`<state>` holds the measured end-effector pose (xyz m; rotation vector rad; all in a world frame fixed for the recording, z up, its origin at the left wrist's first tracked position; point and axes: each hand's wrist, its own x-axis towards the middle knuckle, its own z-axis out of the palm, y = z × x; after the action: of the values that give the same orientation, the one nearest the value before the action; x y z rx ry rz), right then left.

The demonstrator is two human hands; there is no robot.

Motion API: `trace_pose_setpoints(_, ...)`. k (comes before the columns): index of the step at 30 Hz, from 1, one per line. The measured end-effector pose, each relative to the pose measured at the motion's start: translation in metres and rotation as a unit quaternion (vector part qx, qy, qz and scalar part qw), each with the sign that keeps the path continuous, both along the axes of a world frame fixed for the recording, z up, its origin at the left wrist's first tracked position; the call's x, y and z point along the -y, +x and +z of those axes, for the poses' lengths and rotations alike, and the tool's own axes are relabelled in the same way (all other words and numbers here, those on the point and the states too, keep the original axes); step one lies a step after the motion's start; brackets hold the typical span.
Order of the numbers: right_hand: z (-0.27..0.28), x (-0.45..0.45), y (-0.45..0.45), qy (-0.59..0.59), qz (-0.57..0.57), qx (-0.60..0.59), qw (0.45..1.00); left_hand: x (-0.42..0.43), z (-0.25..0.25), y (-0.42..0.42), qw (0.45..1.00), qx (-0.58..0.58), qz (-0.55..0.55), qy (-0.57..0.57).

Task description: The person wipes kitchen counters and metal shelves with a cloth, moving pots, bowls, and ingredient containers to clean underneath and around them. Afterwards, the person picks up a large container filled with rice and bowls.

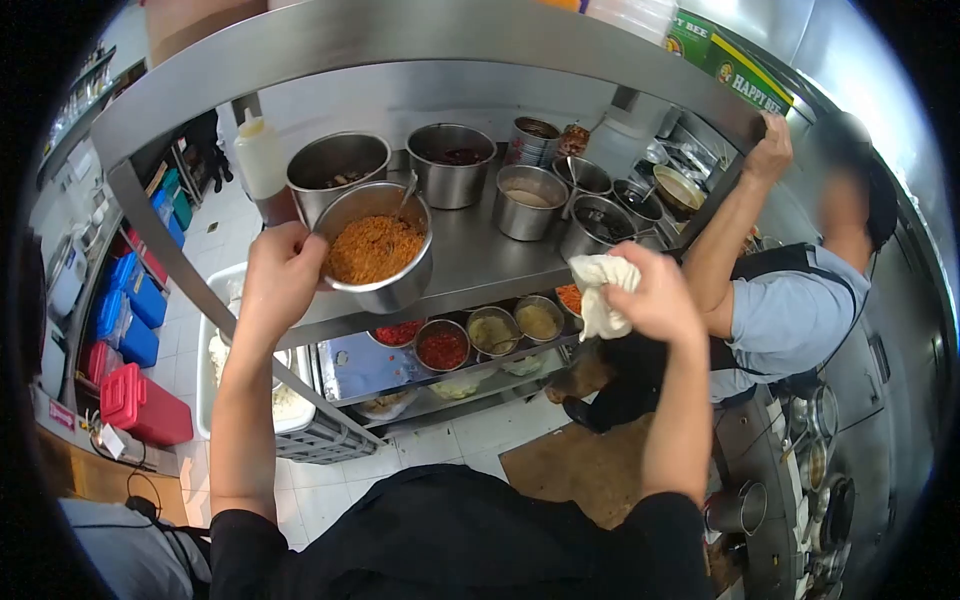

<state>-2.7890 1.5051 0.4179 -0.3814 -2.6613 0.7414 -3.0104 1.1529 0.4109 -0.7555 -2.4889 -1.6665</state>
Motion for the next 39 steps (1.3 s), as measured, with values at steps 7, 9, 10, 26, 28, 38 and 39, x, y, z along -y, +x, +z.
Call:
trace_pose_setpoints(7, -0.186, 0.101, -0.096, -0.06, -0.164, -0.433, 0.884, -0.088, -0.029, -0.035, 0.995, 0.046, -0.046, -0.073)
trace_pose_setpoints(9, -0.187, 0.149, -0.103, 0.001, -0.055, -0.394, 0.918, -0.106, -0.029, -0.031, 0.993, 0.059, -0.062, -0.086)
trace_pose_setpoints(10, -0.181, 0.167, -0.099, 0.028, 0.01, -0.347, 0.937, -0.113, -0.027, -0.026, 0.991, 0.067, -0.07, -0.092)
trace_pose_setpoints(26, -0.158, 0.123, -0.065, -0.121, 0.062, -0.426, 0.895, 0.011, -0.073, 0.098, 0.984, -0.049, 0.059, 0.158)
trace_pose_setpoints(28, -0.148, 0.161, -0.095, -0.051, 0.022, -0.419, 0.906, 0.043, -0.102, 0.124, 0.965, -0.051, 0.153, 0.209)
trace_pose_setpoints(38, -0.113, 0.356, -0.165, -0.162, 0.314, -0.335, 0.873, 0.171, -0.273, 0.197, 0.947, 0.141, 0.279, 0.068)
trace_pose_setpoints(39, -0.097, 0.342, -0.171, -0.176, 0.334, -0.392, 0.839, 0.19, -0.289, 0.202, 0.948, 0.137, 0.286, 0.024)
